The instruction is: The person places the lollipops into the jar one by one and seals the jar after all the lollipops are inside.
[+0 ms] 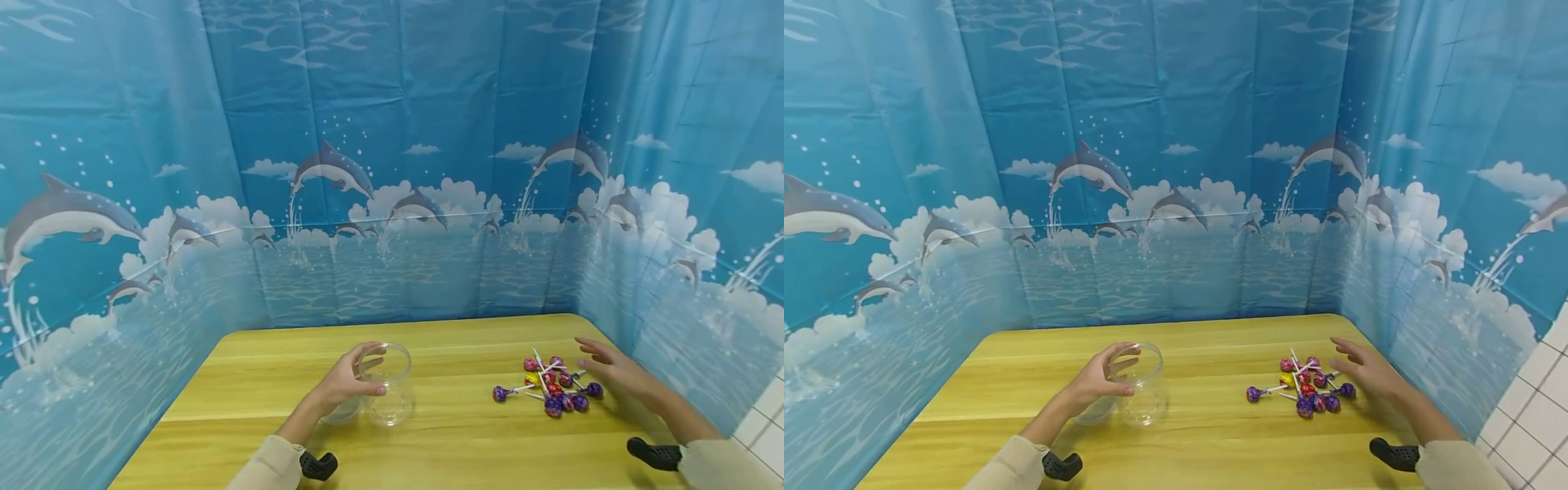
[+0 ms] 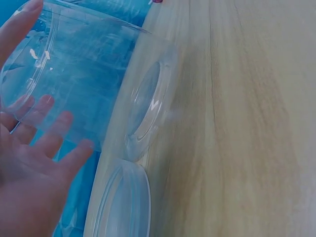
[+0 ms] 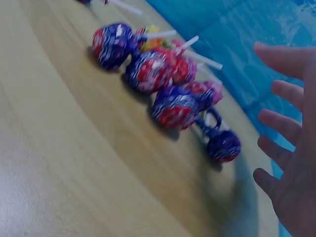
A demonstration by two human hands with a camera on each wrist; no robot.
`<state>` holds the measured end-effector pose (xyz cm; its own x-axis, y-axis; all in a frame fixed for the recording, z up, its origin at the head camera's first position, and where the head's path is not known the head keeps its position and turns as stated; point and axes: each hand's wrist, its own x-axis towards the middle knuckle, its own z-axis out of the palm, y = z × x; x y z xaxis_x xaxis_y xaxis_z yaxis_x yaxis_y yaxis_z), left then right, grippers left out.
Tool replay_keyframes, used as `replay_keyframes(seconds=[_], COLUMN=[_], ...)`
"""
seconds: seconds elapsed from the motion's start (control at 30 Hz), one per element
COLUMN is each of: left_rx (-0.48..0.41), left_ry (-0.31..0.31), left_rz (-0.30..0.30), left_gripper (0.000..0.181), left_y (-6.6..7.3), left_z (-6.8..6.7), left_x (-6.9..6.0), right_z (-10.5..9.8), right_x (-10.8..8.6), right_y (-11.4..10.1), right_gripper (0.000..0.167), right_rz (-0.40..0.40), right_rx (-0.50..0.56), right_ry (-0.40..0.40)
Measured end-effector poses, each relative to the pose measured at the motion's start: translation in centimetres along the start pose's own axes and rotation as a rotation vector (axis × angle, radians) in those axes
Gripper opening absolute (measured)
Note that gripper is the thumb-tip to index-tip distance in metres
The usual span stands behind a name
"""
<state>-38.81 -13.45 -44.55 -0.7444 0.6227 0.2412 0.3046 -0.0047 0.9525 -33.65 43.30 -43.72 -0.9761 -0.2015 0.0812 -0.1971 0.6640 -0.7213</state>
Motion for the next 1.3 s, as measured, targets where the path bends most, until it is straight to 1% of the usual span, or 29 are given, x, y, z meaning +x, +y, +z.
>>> replay_keyframes(seconds=[0.1,0.17,0.3,0.43,0.47,0.6,0.8,0.87,0.97,1.03,1.1,1.17,1.2,1.3], left_rx=[0.002,-0.004,-0.007,0.000,0.001,0.002,0.008,0.014,0.012,0.003,-0.005,-0.007,-0.006,-0.003], left_ry=[0.001,0.000,-0.005,0.002,0.004,-0.003,0.002,0.005,0.004,-0.001,-0.005,-0.004,-0.002,0.000], left_rz=[-0.012,-0.013,-0.018,-0.022,-0.021,-0.017,-0.011,-0.007,-0.006,-0.005,-0.006,-0.006,-0.007,-0.010], left_gripper=[0.084,0.083,0.081,0.080,0.080,0.081,0.081,0.080,0.080,0.081,0.081,0.081,0.081,0.081], left_y=[0.0,0.0,-0.2,-0.3,-0.4,-0.5,-0.4,-0.4,-0.3,-0.4,-0.4,-0.4,-0.4,-0.3], left_z=[0.1,0.1,0.1,-0.1,-0.1,-0.3,-0.3,-0.2,-0.2,-0.2,-0.1,-0.1,-0.1,-0.1], left_x=[-0.3,-0.4,-0.6,-0.6,-0.6,-0.4,-0.2,-0.2,-0.2,-0.2,-0.1,-0.1,-0.1,-0.2], right_z=[0.6,0.8,1.0,1.1,1.1,1.1,1.2,1.3,1.2,1.1,0.8,0.5,0.4,0.0], right_x=[0.1,0.3,0.5,1.0,1.1,1.5,1.9,2.0,1.9,1.7,1.5,1.3,1.3,1.3], right_y=[1.1,1.7,2.5,2.6,2.5,2.3,1.7,1.6,1.5,1.6,1.8,1.9,2.0,2.3], right_gripper=[0.072,0.066,0.049,0.036,0.034,0.029,0.020,0.017,0.016,0.018,0.022,0.028,0.032,0.040], right_rz=[-0.004,-0.018,-0.010,0.009,0.025,0.040,0.021,0.023,0.021,0.035,0.046,0.050,0.063,0.054], right_rx=[0.003,-0.015,-0.039,-0.061,-0.063,-0.108,-0.179,-0.182,-0.184,-0.148,-0.108,-0.090,-0.084,-0.092], right_ry=[-0.012,-0.015,-0.018,-0.010,-0.004,0.000,0.022,0.033,0.043,0.040,0.034,0.031,0.034,0.039])
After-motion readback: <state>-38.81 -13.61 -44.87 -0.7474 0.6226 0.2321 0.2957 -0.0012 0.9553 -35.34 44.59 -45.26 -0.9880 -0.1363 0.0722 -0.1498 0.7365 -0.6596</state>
